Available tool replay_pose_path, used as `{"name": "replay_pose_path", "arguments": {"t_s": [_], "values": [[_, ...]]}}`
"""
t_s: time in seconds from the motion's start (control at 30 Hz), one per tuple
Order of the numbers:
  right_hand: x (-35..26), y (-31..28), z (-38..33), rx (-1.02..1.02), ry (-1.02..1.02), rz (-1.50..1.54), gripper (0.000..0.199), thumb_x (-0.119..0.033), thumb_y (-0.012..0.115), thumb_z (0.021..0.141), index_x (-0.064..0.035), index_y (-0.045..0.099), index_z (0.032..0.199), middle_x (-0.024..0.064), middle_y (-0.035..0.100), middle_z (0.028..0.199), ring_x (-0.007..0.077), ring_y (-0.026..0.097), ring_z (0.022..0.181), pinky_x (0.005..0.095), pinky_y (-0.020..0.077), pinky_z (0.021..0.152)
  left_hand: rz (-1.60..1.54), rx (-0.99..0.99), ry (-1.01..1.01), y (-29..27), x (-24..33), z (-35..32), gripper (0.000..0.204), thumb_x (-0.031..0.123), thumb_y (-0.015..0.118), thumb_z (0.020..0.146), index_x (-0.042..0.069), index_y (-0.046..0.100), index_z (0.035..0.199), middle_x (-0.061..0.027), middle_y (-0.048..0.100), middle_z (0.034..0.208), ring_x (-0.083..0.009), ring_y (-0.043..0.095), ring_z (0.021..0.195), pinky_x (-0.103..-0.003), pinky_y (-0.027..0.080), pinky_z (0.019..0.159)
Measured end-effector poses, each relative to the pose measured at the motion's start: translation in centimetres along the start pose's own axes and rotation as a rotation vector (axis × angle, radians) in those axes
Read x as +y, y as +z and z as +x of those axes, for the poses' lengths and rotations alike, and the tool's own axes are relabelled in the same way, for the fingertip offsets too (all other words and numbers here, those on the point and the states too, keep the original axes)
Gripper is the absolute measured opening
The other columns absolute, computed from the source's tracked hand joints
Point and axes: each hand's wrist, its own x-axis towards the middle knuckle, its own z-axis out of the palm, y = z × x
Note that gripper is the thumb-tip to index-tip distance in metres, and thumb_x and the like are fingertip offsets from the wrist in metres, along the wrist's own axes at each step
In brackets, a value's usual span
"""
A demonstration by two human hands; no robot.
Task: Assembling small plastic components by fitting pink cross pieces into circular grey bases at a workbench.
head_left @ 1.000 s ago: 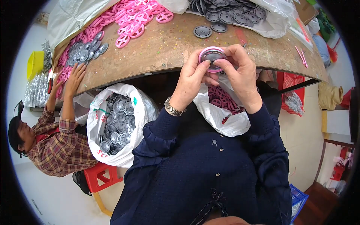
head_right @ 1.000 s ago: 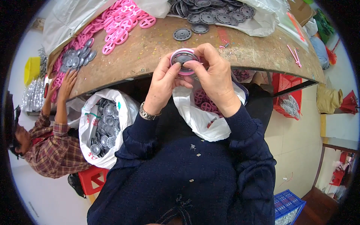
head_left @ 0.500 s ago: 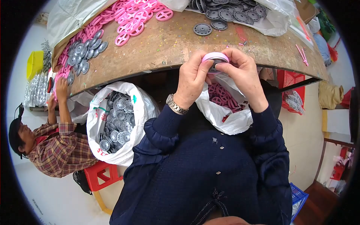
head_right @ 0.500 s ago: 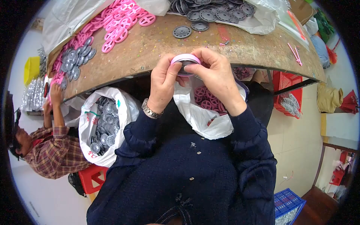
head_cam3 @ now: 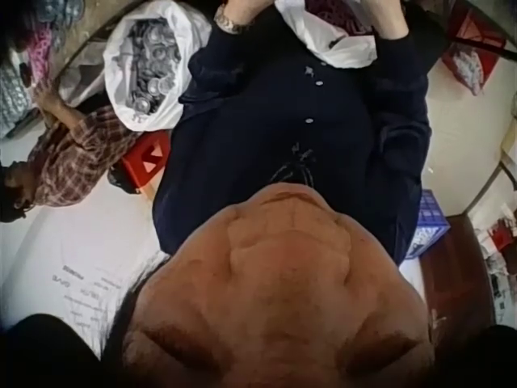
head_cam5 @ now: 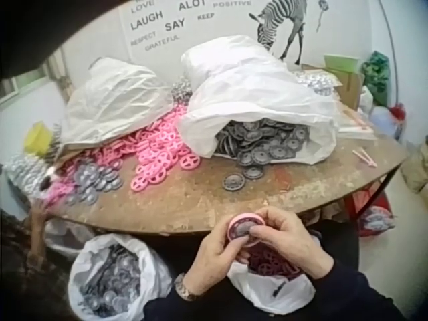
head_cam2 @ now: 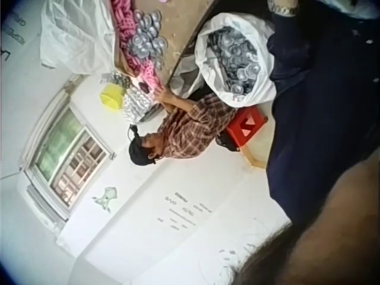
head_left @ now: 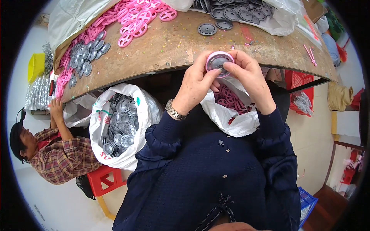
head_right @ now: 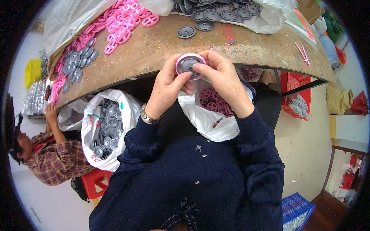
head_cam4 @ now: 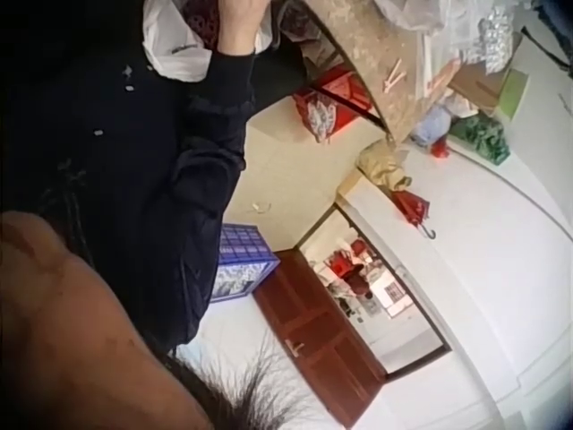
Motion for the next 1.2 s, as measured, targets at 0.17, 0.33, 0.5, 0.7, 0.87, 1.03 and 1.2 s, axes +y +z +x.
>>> {"name": "replay_pose_path", "arguments": {"t_s": [0.17,0.33,0.5,0.7,0.87,1.03,1.2], "values": [[0.9,0.6,-0.9,0.014,-0.109,0.038,0.021,-0.001,0.059,0.093,0.0016,0.059,0.114,0.0036,0.066,0.102,0.0078,0.061,0.093,0.0234,0.048,0.083,-0.155,0.035,-0.025,0.3,-0.3,-0.4,0.041,0.002,0.055,0.096,0.002,0.044,0.135,-0.0078,0.062,0.098,-0.0109,0.062,0.063,-0.024,0.054,0.054],[1.0,0.2,-1.5,0.0,-0.104,-0.008,0.019,-0.003,0.057,0.096,0.0006,0.057,0.115,0.0023,0.065,0.103,0.008,0.06,0.097,0.023,0.0463,0.087,-0.06,0.071,0.057,1.0,-0.3,-0.6,0.042,-0.002,0.055,0.095,0.002,0.046,0.136,-0.0064,0.063,0.095,-0.0084,0.06,0.062,-0.022,0.051,0.05],[1.4,0.0,-2.1,0.058,-0.107,0.023,0.015,-0.006,0.058,0.096,0.0003,0.06,0.11,0.0006,0.064,0.099,0.0066,0.059,0.092,0.0225,0.0466,0.083,-0.016,0.054,0.047,1.8,-0.7,-1.0,0.043,-0.001,0.057,0.094,0.002,0.047,0.136,-0.0057,0.063,0.095,-0.0091,0.06,0.062,-0.023,0.051,0.052],[1.5,-3.9,-3.4,-0.029,0.018,-0.032,0.015,-0.011,0.06,0.094,-0.0002,0.063,0.104,0.0,0.065,0.092,0.0065,0.058,0.085,0.0233,0.0477,0.076,0.653,-0.116,0.492,-0.2,-0.9,0.6,0.041,0.015,0.067,0.09,0.002,0.056,0.127,-0.0124,0.065,0.099,-0.0232,0.064,0.083,-0.034,0.052,0.075],[3.3,-6.4,-5.8,-0.175,0.055,-0.763,0.025,-0.019,0.065,0.089,0.0011,0.064,0.104,0.0153,0.068,0.089,0.0245,0.066,0.084,0.0354,0.0513,0.075,0.961,0.204,0.694,-1.8,0.2,5.6,0.045,0.028,0.068,0.089,0.001,0.059,0.123,-0.0189,0.064,0.109,-0.0362,0.058,0.105,-0.043,0.047,0.09],[2.7,-5.4,-5.6,-0.056,-0.047,-0.926,0.027,-0.02,0.068,0.086,-0.0007,0.065,0.105,0.0211,0.067,0.094,0.0376,0.066,0.09,0.0436,0.0516,0.076,1.228,0.284,0.46,-2.6,-1.5,10.2,0.053,0.039,0.069,0.087,0.002,0.058,0.123,-0.0214,0.064,0.109,-0.0403,0.056,0.106,-0.047,0.048,0.089],[1.2,-3.8,-4.1,-0.1,-0.144,-0.9,0.026,-0.012,0.067,0.087,0.0008,0.065,0.109,0.0186,0.069,0.097,0.0314,0.068,0.088,0.0364,0.0531,0.077,1.256,0.284,0.432,-3.4,-3.1,12.7,0.057,0.038,0.074,0.082,0.002,0.057,0.123,-0.0214,0.066,0.105,-0.0409,0.061,0.098,-0.047,0.05,0.086]]}}
